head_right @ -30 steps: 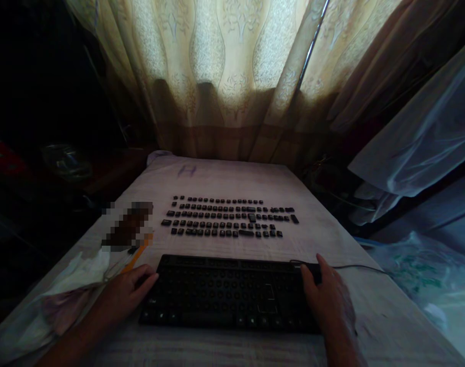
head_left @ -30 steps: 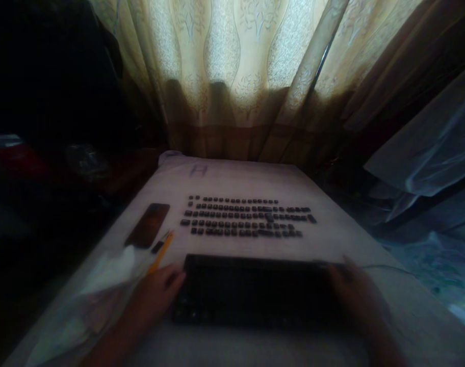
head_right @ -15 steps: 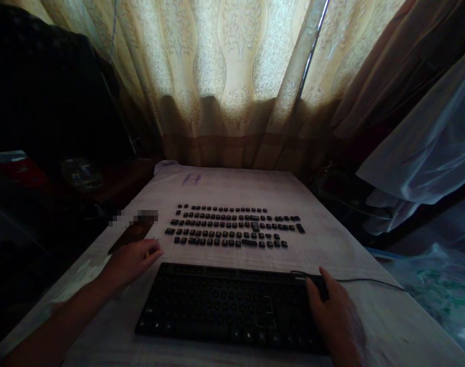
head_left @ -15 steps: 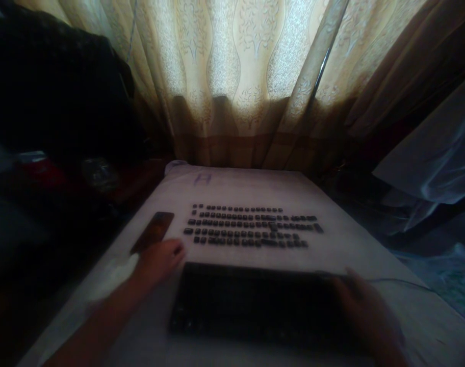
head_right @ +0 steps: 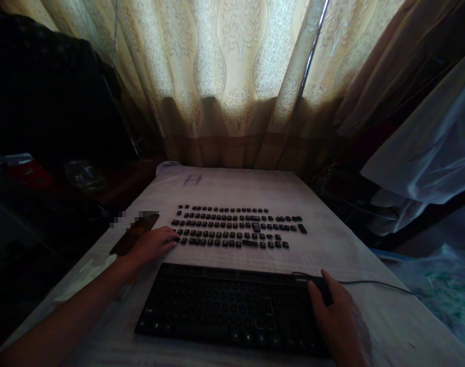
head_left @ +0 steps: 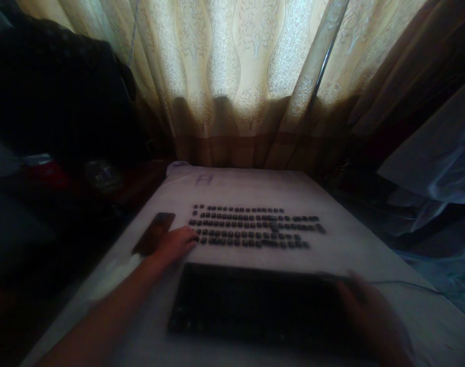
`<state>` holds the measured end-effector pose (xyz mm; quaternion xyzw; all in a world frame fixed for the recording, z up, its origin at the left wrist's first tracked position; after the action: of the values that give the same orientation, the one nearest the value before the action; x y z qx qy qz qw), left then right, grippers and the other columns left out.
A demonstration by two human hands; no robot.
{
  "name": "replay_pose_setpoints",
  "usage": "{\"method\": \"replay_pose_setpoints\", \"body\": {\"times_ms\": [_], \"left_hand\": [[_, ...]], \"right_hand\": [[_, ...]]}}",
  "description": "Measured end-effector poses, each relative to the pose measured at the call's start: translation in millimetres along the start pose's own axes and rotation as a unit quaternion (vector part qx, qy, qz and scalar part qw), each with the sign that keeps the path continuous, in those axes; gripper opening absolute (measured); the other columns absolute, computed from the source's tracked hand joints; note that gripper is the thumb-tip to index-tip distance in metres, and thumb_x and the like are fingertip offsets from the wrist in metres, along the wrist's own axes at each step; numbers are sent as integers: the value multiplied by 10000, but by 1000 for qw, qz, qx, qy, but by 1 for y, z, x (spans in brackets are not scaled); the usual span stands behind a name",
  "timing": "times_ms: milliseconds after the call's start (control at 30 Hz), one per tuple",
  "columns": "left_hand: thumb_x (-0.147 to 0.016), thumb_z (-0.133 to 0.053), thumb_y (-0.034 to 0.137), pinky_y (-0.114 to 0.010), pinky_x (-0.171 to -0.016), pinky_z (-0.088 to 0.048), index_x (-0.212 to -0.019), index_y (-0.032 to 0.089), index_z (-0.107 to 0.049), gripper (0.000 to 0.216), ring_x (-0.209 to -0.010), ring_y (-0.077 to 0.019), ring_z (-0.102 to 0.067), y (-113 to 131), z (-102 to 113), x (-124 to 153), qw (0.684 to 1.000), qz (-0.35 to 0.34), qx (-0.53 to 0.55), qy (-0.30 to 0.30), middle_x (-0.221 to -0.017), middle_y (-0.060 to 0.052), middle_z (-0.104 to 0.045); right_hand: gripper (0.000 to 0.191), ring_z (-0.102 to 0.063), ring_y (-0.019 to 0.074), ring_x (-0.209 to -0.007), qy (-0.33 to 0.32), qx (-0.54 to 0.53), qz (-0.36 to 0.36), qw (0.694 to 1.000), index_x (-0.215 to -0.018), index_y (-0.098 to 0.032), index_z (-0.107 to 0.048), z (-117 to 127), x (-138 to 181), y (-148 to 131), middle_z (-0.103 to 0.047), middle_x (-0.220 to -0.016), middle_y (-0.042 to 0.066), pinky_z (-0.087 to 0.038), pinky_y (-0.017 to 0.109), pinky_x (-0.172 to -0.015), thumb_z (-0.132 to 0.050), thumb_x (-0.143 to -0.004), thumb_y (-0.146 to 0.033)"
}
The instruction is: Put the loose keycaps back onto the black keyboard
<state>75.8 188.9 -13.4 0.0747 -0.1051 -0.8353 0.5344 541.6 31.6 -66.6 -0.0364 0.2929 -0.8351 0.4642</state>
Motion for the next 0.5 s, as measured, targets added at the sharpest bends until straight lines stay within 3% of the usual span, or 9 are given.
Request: {"method": "replay_pose_setpoints", "body": {"times_ms": [300,500], "left_hand": [[-973,-605,376,-441,-895,-526,-1094,160,-650,252,-993,-216,-647,-2,-6,-8,1000,19,15,-19,-1123,-74,-664],[-953,-588,310,-387,-919,-497,-1036,214,-691,163,-1020,-232,-667,-2,4,1,997,43,54,37,-1109,-53,-716]], "right_hand": [[840,-596,417,-1167,-29,18,-22,999,-1327,-38,-587,5,4,-8,-614,-1305,244,-476,546,-979,-351,-796,-644],[753,-620,401,-1118,-15,33,-1,999,-1309,-104,-612,5,3,-3,-654,-1236,206,-496,544,-940,-372,-830,-633]]}}
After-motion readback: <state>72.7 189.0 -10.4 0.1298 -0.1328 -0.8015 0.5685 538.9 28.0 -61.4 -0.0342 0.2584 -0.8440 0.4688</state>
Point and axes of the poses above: each hand's wrist, its own x-axis away from the middle knuckle, its own z-axis out of the back of the hand, y = z × x, the point moved 7 cm from there along -x, towards the middle knuckle
